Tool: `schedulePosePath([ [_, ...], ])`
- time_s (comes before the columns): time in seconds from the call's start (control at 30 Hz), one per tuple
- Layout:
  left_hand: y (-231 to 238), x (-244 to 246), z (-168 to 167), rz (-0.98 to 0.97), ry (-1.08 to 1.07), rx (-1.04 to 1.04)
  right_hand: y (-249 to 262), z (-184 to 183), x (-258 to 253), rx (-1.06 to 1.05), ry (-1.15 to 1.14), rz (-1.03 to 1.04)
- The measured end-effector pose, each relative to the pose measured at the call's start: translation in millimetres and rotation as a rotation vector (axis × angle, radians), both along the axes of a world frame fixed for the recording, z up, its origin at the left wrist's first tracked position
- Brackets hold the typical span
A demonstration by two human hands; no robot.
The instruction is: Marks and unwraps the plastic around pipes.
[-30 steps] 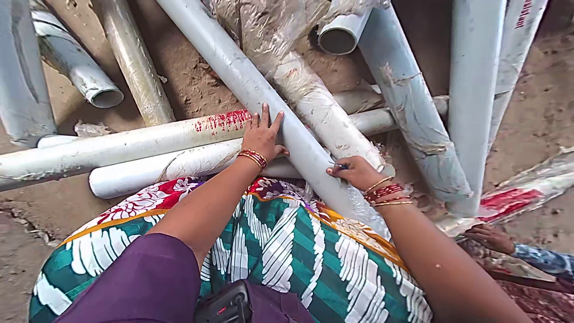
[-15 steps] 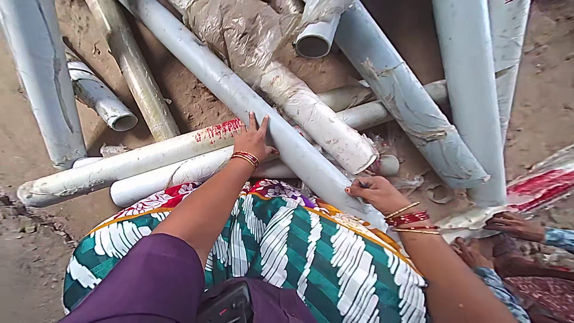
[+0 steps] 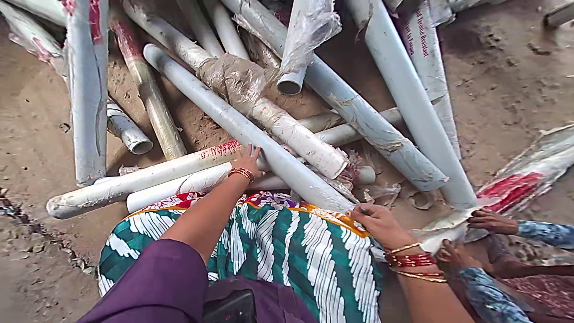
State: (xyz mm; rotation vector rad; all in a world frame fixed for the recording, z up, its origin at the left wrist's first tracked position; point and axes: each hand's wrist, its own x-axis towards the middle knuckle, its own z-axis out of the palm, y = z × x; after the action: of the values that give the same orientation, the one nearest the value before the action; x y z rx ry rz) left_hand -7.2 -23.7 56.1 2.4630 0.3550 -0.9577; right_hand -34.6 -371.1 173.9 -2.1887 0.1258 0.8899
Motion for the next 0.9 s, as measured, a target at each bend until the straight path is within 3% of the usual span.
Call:
schedulePosePath([
  [0.1, -39.5, -20.4, 14.2, -0.259, -0.131, -0.087, 16.5, 10.8, -2.5, 0.028, 0.026, -0.097],
  [0.2, -79.0, -27.4, 30.8, -0.407, -0.011, -0.158, 21.5, 29.0, -9.8, 0.091, 0.042, -0.228],
  [0.33, -91.5, -30.2, 28.2, -0.388, 0.007, -0.135, -6.4, 71.7, -35.8, 0.339, -0.066, -0.476],
  [0.4, -87.4, -25.7, 26.6, -0.378, 0.007, -0.123, -34.9, 107.7, -47.4, 0.433, -0.22, -0.493],
  [0.53, -87.5, -15.8, 24.1, -0.338, 0.029, -0.113, -80.3, 158.1, -74.2, 0.243, -0.435, -0.404],
  [0.7, -89.9, -23.6, 34.8, -0.403, 0.185, -0.066, -64.4, 143.4, -109.8, 0.306, -0.42, -0.56],
  [0.77, -83.6, -33.0, 54.2, -0.453, 0.191, -0.078, -50.2, 139.4, -119.1, 0.33, -0.44, -0.616],
  [0.9, -53.3, -71.6, 103.0, -0.375, 0.11, -0.186, -46.4, 129.9, -136.3, 0.285, -0.497, -0.575],
])
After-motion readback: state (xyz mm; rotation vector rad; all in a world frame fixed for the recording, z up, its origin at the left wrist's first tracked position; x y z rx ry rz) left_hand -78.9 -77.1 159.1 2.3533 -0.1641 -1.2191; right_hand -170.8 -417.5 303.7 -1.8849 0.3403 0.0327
